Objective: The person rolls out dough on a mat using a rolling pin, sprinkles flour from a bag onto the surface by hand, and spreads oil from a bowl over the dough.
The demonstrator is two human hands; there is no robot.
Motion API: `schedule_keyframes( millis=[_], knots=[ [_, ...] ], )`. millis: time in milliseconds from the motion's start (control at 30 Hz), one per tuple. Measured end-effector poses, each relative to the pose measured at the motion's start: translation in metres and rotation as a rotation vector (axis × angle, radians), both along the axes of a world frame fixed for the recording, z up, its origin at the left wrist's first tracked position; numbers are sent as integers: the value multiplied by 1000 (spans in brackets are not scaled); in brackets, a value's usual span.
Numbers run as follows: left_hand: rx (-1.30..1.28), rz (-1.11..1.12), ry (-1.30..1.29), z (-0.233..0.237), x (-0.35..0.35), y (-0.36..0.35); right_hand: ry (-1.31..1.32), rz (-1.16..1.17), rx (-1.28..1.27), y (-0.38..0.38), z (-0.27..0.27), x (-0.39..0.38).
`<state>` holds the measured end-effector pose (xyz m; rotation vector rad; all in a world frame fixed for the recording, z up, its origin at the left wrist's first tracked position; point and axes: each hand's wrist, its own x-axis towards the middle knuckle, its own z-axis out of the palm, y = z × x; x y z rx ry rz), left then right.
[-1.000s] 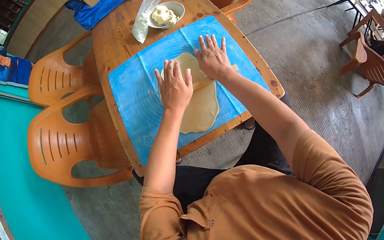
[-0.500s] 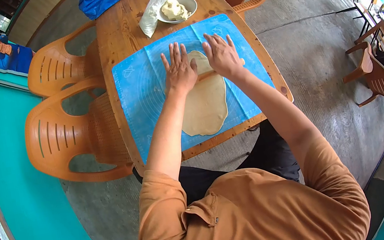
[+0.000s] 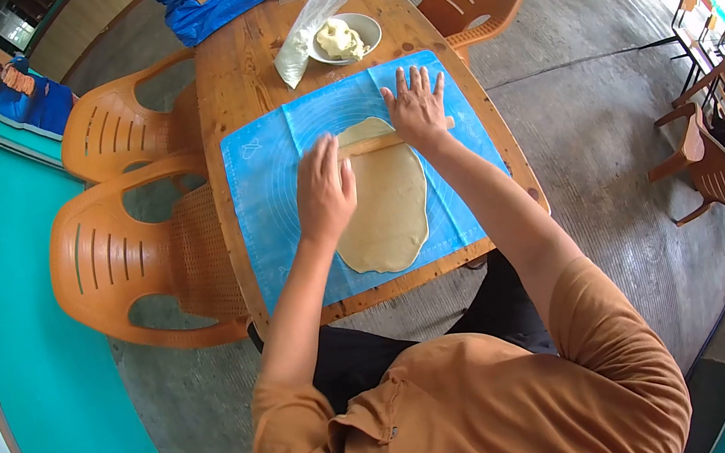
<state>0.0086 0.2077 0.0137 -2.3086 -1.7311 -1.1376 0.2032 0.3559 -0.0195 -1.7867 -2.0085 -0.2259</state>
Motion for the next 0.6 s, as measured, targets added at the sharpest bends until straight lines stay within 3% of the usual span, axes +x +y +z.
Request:
schedule_keyframes(
  millis=[33,100,133,200,233,267,333,600],
  knots=[
    [-35,-12,35,-2,1,-25,2,5,5,1,3,0],
    [-125,-63,105,-3,3,-69,184,264,120,1,14,2],
    [-181,-96,137,-2,5,-87,183,275,129,-1,21,2],
    [-242,-80,178,1,11,-119,423,185,-28,-18,33,6],
    [-312,-72,214,1,13,-129,494,286,-4,-32,41,14],
    [-312,-49,200,-2,15,-135,484,311,-10,-45,45,22],
    [-389,-13,235,-9,20,-146,313,598,2,-65,48,38],
    [-388,134,233,-9,38,-168,171,634,-57,-71,26,57]
  ],
)
